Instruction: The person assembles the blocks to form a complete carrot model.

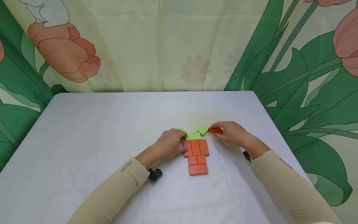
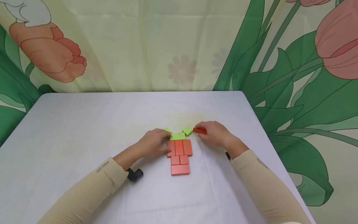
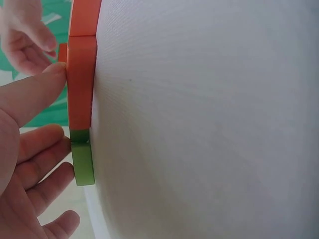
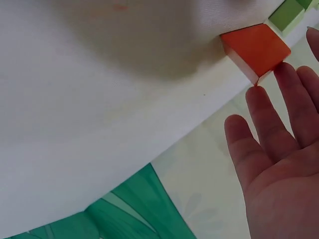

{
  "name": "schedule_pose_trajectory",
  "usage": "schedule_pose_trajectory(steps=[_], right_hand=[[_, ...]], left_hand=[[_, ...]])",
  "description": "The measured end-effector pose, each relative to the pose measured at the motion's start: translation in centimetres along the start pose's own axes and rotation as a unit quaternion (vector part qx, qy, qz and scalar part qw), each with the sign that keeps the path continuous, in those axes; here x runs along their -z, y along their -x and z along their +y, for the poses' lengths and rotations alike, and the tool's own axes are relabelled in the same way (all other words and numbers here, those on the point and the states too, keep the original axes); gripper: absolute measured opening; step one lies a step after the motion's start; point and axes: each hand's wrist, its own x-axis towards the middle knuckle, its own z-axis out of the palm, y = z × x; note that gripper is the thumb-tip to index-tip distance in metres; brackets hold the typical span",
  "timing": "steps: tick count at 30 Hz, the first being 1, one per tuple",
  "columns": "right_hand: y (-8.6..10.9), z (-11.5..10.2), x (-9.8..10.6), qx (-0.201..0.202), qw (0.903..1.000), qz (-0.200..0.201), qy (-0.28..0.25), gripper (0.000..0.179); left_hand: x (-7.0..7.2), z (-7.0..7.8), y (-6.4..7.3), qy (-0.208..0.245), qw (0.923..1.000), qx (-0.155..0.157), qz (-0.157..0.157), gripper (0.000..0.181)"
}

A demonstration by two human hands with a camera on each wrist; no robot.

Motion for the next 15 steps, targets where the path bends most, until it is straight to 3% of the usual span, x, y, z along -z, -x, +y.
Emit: schedule_pose_trajectory(steps=[9,15], right_hand=[[1.8,0.2,0.4,-0.012,0.9997,-0.004,-0.020,0.042],[2.7,0.2,0.2,0.002,0.9997,0.002,-0.024,0.045]], left_hand=[[0.1,0.0,-0.1,0.000,1.0000,0.001,-0.001,0.054],[-0.1,0.0,-0.1,-0.004,1.0000,-0.001,0.001,0.054]])
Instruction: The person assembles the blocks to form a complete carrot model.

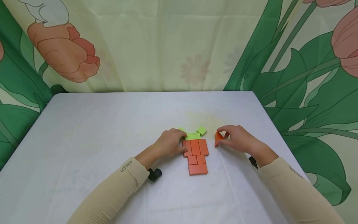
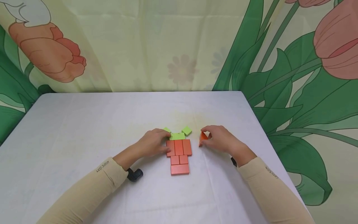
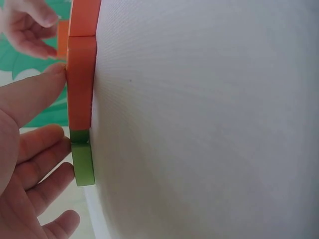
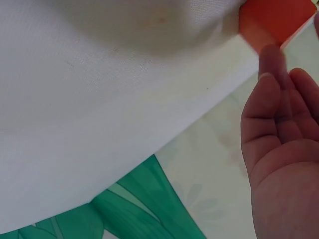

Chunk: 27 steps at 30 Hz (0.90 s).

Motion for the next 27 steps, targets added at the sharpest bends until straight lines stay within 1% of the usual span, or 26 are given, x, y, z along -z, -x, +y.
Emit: schedule_pose_trajectory(steps=[7,10,15,17,21,27], right_hand=[[0.2,-0.1,0.0,0.013,0.9996,-0.020,-0.014,0.040],[0.4,0.0,-0.2,0.021,0.9995,-0.019,-0.015,0.034],[1.0,-0.3,-0.4,0.010,0.9996,-0.023,-0.009,0.028],[1.4,-0.7,-0.5,-0.001,0.9995,-0.032,-0.006,0.027],[2.8,-1.5,-0.8,-0.009,0.9986,-0.052,-0.001,0.025],[4.9,-2.7,-1.5,0.015,0.9974,-0.070,0.001,0.018]], left_hand=[[0.0,0.0,0.0,0.004,1.0000,0.000,0.001,0.053],[-0.1,0.0,-0.1,0.000,1.0000,0.000,0.001,0.053],[-0.1,0.0,-0.1,-0.003,1.0000,-0.003,0.003,0.054],[-0.1,0.0,-0.1,-0.003,1.0000,-0.004,0.004,0.054],[-0.1,0.0,0.0,-0.003,1.0000,-0.006,0.006,0.054],[0.0,0.0,0.1,-0.007,0.9999,-0.006,0.006,0.054]])
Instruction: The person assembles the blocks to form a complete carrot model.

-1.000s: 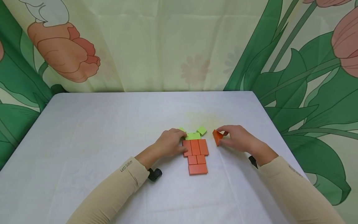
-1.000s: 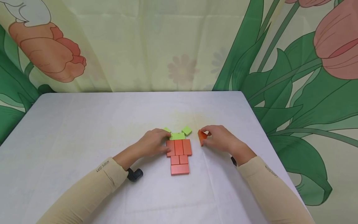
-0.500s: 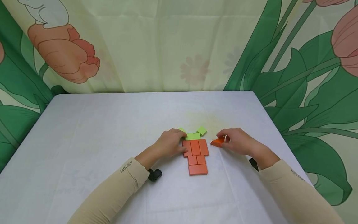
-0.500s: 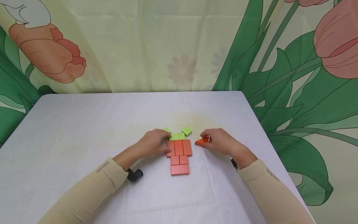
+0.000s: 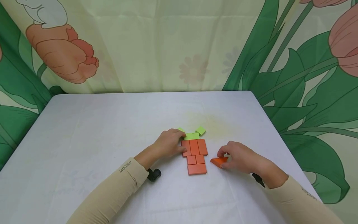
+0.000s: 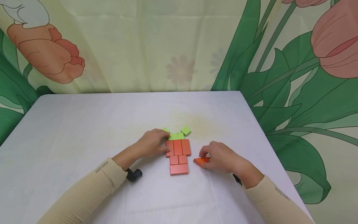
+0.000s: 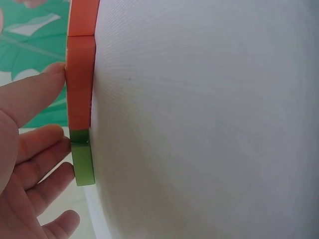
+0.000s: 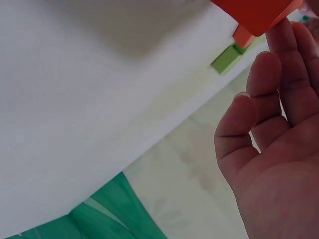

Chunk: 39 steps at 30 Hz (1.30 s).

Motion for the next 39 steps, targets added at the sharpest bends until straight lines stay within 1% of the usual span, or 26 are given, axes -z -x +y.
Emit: schedule_pose_trajectory(steps=[5,8,10,14,17,20,25,30,35,39], right_hand=[[1.2,-1.1,-0.9,0.021,0.9994,-0.028,0.003,0.017],[1.7,-1.8,-1.5,0.050,0.9979,-0.041,0.005,0.018],[1.9,-2.4,-1.9,0.073,0.9964,-0.042,0.005,0.018],[1.7,-3.5,-2.8,0.121,0.9923,-0.023,0.011,0.016],[1.3,-4.2,-3.4,0.145,0.9892,0.003,0.023,0.012],[0.8,-4.8,-3.7,0.157,0.9864,0.030,0.039,0.009],[0.2,-5.4,-3.8,0.167,0.9832,0.056,0.049,0.014],[0.0,-5.4,-4.1,0.163,0.9829,0.073,0.043,0.018],[0.0,-5.4,-4.2,0.153,0.9851,0.073,0.027,0.020],[0.0,-5.5,-4.3,0.153,0.9856,0.070,0.019,0.021]], left_hand=[[-0.1,-0.1,-0.1,0.002,1.0000,0.001,-0.001,0.055],[-0.2,-0.2,-0.2,0.002,1.0000,-0.001,0.001,0.054],[-0.2,-0.2,-0.2,0.000,1.0000,-0.002,0.002,0.054],[-0.1,-0.3,-0.3,-0.003,1.0000,0.001,-0.001,0.055],[0.0,-0.2,-0.3,-0.003,1.0000,0.002,-0.001,0.055],[0.0,-0.2,-0.3,-0.005,1.0000,0.002,0.000,0.054],[0.0,-0.2,-0.4,-0.001,1.0000,0.004,-0.002,0.054],[0.0,-0.1,-0.4,0.002,1.0000,0.005,-0.003,0.053],[0.1,-0.2,-0.3,0.002,1.0000,0.003,-0.005,0.053],[0.0,-0.2,-0.3,0.007,1.0000,0.002,-0.003,0.054]])
